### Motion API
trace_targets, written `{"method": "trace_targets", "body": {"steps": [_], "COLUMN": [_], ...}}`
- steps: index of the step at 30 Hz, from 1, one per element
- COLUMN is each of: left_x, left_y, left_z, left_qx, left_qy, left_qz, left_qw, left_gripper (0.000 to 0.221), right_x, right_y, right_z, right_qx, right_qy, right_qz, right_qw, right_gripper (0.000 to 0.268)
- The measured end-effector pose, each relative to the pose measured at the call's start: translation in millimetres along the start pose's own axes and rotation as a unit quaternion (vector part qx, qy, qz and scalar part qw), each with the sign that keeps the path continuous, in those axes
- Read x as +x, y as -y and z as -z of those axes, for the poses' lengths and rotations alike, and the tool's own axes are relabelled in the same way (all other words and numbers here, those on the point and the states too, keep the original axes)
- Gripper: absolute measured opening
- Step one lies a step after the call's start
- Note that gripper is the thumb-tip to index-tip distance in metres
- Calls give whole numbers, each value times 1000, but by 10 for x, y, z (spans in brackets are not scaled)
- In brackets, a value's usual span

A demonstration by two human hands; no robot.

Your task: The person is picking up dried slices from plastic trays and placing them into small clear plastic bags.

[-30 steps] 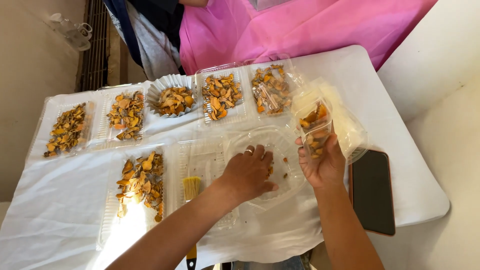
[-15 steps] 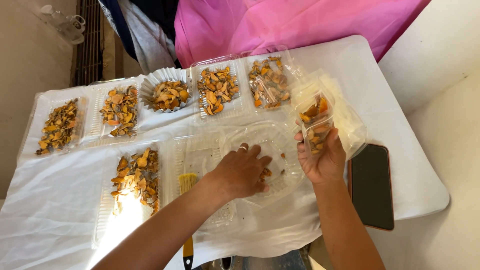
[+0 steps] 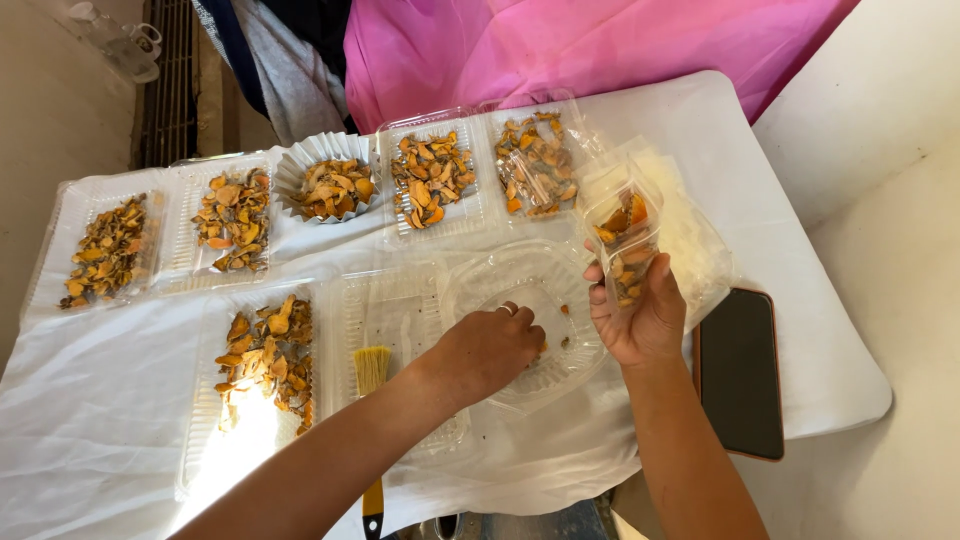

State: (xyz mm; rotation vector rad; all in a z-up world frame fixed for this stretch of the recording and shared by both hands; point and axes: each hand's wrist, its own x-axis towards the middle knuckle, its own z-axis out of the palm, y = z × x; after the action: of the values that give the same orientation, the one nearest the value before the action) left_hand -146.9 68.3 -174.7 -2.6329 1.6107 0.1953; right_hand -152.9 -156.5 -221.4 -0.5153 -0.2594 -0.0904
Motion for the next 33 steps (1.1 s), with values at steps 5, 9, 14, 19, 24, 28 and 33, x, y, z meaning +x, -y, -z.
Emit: {"method": "trace_targets", "body": {"steps": [5,9,14,19,24,28,33], "left_x": [-44,-163,-32,-19,-165,-405,-637], "left_y": [-33,-185,-149,-52,86,132,226], "left_z": [211,641,421,270,577,1288,1832], "left_qx": [-19,-66,-40,-67,-256,-351,-483], "left_qy": [21,67,59,57,41,8,-245], "left_qz": [4,32,2,-12,50,85,8], "left_qw": [1000,995,997,996,964,932,841], "left_gripper": [25,36,33,31,25,28,20], "right_x": [0,15,24,41,36,53,91], "right_y": [1,-17,-18,-29,-31,51,68], "right_z": [25,56,51,91,47,-426,-649], "right_qx": [-6,2,-4,-1,3,-9,0], "right_qy": [3,8,9,2,-7,-2,59], "right_qz": [-4,-6,-7,-10,-5,5,7], "right_qw": [1000,1000,1000,1000,1000,1000,998], "right_gripper": [53,51,51,50,44,46,77]}}
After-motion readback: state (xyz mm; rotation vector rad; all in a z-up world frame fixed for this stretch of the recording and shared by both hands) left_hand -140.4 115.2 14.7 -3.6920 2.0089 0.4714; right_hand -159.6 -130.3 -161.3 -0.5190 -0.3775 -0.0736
